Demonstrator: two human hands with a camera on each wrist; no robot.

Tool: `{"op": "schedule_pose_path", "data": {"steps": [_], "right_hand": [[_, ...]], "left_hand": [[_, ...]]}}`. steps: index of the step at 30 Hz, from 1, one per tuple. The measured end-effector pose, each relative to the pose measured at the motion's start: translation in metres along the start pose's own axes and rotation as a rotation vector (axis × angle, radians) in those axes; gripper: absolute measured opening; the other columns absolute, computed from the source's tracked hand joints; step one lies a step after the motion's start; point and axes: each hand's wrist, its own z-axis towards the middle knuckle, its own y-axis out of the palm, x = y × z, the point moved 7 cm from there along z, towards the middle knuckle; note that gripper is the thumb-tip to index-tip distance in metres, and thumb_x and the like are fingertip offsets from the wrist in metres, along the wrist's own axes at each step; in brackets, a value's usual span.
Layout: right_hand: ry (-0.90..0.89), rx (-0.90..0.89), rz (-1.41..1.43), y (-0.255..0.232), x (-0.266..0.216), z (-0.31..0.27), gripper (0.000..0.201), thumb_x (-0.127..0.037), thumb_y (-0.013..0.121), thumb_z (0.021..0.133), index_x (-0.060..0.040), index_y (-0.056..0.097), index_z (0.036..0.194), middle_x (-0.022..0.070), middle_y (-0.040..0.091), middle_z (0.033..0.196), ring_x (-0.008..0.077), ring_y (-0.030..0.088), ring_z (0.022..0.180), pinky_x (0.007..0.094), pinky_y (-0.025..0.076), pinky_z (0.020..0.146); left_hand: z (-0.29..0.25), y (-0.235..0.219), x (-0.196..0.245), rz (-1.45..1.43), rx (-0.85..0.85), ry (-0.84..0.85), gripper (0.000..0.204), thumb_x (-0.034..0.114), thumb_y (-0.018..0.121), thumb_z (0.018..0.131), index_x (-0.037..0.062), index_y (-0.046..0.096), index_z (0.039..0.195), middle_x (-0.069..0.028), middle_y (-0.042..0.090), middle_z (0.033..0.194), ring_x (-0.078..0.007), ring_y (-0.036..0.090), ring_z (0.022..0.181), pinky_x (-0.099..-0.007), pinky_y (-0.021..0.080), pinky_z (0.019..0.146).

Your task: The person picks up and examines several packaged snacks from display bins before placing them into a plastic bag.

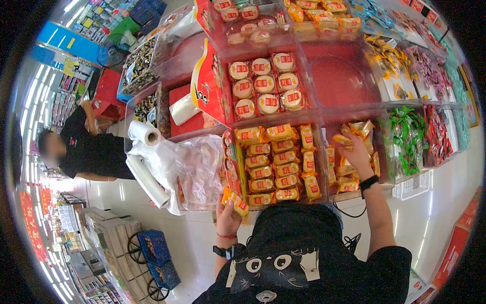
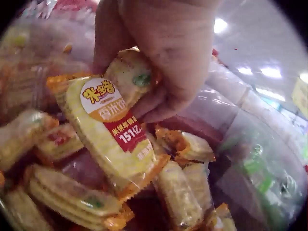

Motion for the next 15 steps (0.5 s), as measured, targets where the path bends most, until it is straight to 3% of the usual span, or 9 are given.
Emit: {"op": "schedule_pose_path", "data": {"steps": [2, 3, 6, 7, 10, 13, 15], "right_hand": [[-0.022, 0.195, 0.234, -0.028, -0.012, -0.006, 0.047, -0.014, 0.073, 0.073, -0.0037, 0.057, 0.116, 0.0138, 0.054, 0.112, 0.0296, 0.055, 0.103, 0.0376, 0.045, 0.09], [0.011, 0.209, 0.458, -0.036, -0.023, -0.009, 0.049, -0.009, 0.073, 0.073, -0.0043, 0.055, 0.119, 0.0104, 0.055, 0.112, 0.0223, 0.055, 0.104, 0.0334, 0.045, 0.09], [0.103, 0.231, 0.871, -0.058, -0.083, -0.035, 0.049, -0.003, 0.071, 0.074, -0.0041, 0.053, 0.12, 0.0073, 0.054, 0.112, 0.0171, 0.053, 0.105, 0.0304, 0.044, 0.091], [-0.039, 0.274, 0.709, -0.068, -0.106, -0.043, 0.046, 0.0, 0.07, 0.076, -0.0035, 0.051, 0.118, 0.0058, 0.052, 0.112, 0.0141, 0.052, 0.105, 0.0289, 0.043, 0.092], [-0.192, 0.211, 0.813, -0.07, -0.167, -0.058, 0.044, 0.001, 0.068, 0.078, -0.0026, 0.049, 0.117, 0.0055, 0.051, 0.111, 0.0141, 0.052, 0.105, 0.0287, 0.043, 0.092], [-0.123, 0.229, 1.221, -0.044, -0.202, -0.069, 0.045, 0.002, 0.066, 0.079, -0.0031, 0.045, 0.118, 0.0061, 0.05, 0.111, 0.0148, 0.051, 0.105, 0.0287, 0.042, 0.092], [-0.191, 0.3, 1.069, -0.034, -0.225, -0.075, 0.046, 0.002, 0.066, 0.079, -0.0034, 0.043, 0.119, 0.0062, 0.049, 0.111, 0.0148, 0.051, 0.105, 0.0287, 0.042, 0.092]], "left_hand": [[0.007, 0.007, 0.001, 0.036, -0.045, -0.04, 0.041, 0.004, 0.051, 0.091, 0.0089, 0.037, 0.129, -0.0119, 0.052, 0.123, -0.0266, 0.054, 0.111, -0.0436, 0.046, 0.094], [0.01, 0.017, 0.005, 0.059, -0.066, -0.076, 0.041, 0.004, 0.05, 0.092, 0.0095, 0.036, 0.13, -0.0136, 0.051, 0.124, -0.0275, 0.054, 0.112, -0.0439, 0.046, 0.095], [0.017, 0.057, 0.011, 0.1, -0.179, -0.202, 0.041, 0.005, 0.046, 0.094, 0.0107, 0.031, 0.132, -0.0196, 0.048, 0.126, -0.0298, 0.053, 0.113, -0.0444, 0.045, 0.096], [0.02, 0.071, 0.012, 0.111, -0.227, -0.245, 0.041, 0.005, 0.044, 0.094, 0.0111, 0.029, 0.132, -0.0218, 0.047, 0.127, -0.0304, 0.053, 0.113, -0.0445, 0.045, 0.096], [0.028, 0.107, 0.003, 0.214, -0.379, -0.278, 0.036, 0.007, 0.04, 0.096, 0.011, 0.026, 0.129, -0.0262, 0.044, 0.129, -0.0316, 0.051, 0.115, -0.0445, 0.044, 0.096], [0.033, 0.136, -0.009, 0.184, -0.522, -0.327, 0.034, 0.006, 0.041, 0.096, 0.0114, 0.024, 0.126, -0.0205, 0.044, 0.132, -0.0273, 0.043, 0.124, -0.0384, 0.04, 0.1], [0.029, 0.15, -0.006, 0.201, -0.553, -0.36, 0.037, 0.005, 0.042, 0.096, 0.0125, 0.021, 0.126, -0.0173, 0.042, 0.136, -0.0234, 0.039, 0.127, -0.0337, 0.035, 0.103]]}}
